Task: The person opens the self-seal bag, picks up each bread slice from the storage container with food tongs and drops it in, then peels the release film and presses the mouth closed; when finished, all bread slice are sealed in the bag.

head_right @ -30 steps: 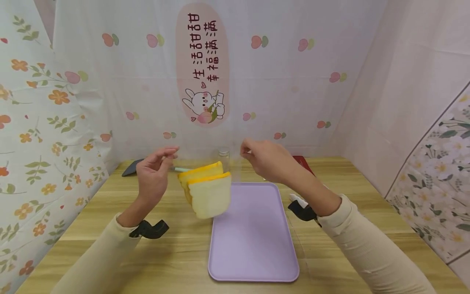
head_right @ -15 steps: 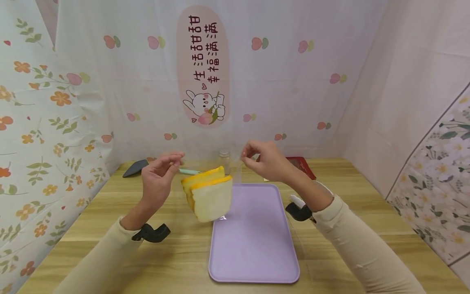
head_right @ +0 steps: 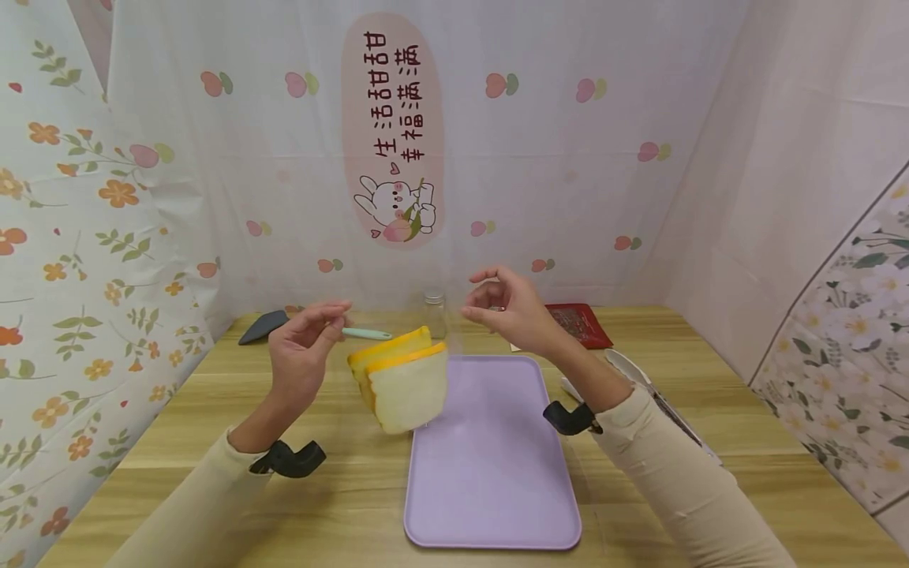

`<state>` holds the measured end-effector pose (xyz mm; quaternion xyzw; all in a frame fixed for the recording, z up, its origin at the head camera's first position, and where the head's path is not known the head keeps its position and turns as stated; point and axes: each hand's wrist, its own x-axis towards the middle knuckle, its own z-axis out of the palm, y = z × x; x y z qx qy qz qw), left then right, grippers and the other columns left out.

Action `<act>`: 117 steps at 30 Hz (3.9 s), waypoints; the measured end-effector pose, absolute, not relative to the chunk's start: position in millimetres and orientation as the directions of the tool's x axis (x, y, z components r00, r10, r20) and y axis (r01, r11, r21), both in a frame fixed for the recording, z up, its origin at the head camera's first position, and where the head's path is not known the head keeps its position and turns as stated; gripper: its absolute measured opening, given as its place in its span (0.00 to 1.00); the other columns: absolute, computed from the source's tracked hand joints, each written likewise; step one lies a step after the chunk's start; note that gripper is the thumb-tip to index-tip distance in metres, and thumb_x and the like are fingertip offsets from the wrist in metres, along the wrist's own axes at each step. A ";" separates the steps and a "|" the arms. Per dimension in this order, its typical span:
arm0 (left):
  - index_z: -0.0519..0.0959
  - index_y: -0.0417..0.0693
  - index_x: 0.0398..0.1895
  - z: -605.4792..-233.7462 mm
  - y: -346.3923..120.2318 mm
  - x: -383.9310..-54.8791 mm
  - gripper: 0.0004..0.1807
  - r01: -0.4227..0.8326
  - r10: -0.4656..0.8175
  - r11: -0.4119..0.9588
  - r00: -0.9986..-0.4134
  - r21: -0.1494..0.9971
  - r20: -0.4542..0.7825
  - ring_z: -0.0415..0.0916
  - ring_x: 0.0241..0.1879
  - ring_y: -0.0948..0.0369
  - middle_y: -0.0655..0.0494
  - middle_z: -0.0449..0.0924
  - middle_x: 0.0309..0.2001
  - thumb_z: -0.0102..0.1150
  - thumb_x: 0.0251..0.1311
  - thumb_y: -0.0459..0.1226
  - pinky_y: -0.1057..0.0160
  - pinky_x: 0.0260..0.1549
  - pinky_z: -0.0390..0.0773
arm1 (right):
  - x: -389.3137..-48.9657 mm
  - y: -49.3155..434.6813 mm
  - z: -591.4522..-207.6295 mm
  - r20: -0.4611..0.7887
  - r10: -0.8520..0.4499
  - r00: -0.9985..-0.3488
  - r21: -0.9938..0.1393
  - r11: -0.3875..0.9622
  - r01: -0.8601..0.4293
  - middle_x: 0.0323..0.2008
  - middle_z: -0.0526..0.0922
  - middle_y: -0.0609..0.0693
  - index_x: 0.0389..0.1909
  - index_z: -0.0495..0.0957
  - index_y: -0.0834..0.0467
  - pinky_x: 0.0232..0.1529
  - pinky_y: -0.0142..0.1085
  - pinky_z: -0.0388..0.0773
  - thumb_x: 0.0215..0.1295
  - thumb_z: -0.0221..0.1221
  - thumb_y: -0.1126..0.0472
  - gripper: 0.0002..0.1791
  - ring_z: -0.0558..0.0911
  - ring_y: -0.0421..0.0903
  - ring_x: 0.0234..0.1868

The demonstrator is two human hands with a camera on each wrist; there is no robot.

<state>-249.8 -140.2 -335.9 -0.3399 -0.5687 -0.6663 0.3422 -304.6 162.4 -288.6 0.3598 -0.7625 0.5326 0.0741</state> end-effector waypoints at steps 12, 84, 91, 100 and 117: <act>0.80 0.25 0.42 -334.7 -144.8 -250.0 0.06 0.835 -0.015 -0.149 -0.538 0.530 0.843 0.82 0.39 0.60 0.57 0.85 0.45 0.56 0.66 0.22 0.70 0.34 0.79 | -335.2 137.2 -313.9 0.321 -0.460 -0.828 -0.868 0.208 -0.452 0.64 0.75 0.56 0.66 0.71 0.61 0.51 0.50 0.80 0.74 0.56 0.56 0.24 0.76 0.56 0.61; 0.84 0.28 0.40 -305.9 -174.5 -222.5 0.07 0.831 0.172 -0.196 -0.494 0.521 0.852 0.87 0.31 0.59 0.51 0.88 0.37 0.62 0.61 0.22 0.64 0.32 0.84 | -263.6 185.9 -277.5 0.629 -0.537 -0.562 -0.669 -0.006 -0.744 0.27 0.88 0.51 0.46 0.87 0.54 0.13 0.31 0.67 0.65 0.58 0.78 0.19 0.81 0.40 0.22; 0.86 0.38 0.44 -304.2 -170.6 -220.6 0.12 0.796 0.203 -0.231 -0.524 0.560 0.827 0.88 0.32 0.57 0.49 0.88 0.36 0.62 0.60 0.21 0.61 0.33 0.84 | -263.0 189.2 -278.6 0.637 -0.494 -0.592 -0.674 0.017 -0.739 0.28 0.88 0.50 0.48 0.85 0.59 0.11 0.35 0.63 0.67 0.58 0.76 0.15 0.77 0.42 0.19; 0.85 0.31 0.41 -310.2 -167.6 -224.8 0.08 0.788 0.176 -0.206 -0.554 0.580 0.814 0.87 0.32 0.59 0.52 0.88 0.37 0.61 0.60 0.20 0.62 0.33 0.84 | -266.9 188.1 -289.1 0.621 -0.456 -0.638 -0.678 0.095 -0.729 0.29 0.88 0.49 0.49 0.80 0.71 0.26 0.30 0.79 0.65 0.58 0.77 0.12 0.84 0.41 0.27; 0.88 0.43 0.38 -302.9 -178.4 -232.7 0.08 0.742 0.347 -0.307 -0.495 0.596 0.796 0.87 0.36 0.61 0.53 0.88 0.39 0.63 0.61 0.25 0.65 0.34 0.84 | -269.1 198.3 -284.8 0.820 -0.547 -0.166 -0.348 -0.248 -0.904 0.37 0.86 0.53 0.42 0.88 0.63 0.21 0.31 0.69 0.63 0.52 0.84 0.20 0.76 0.44 0.29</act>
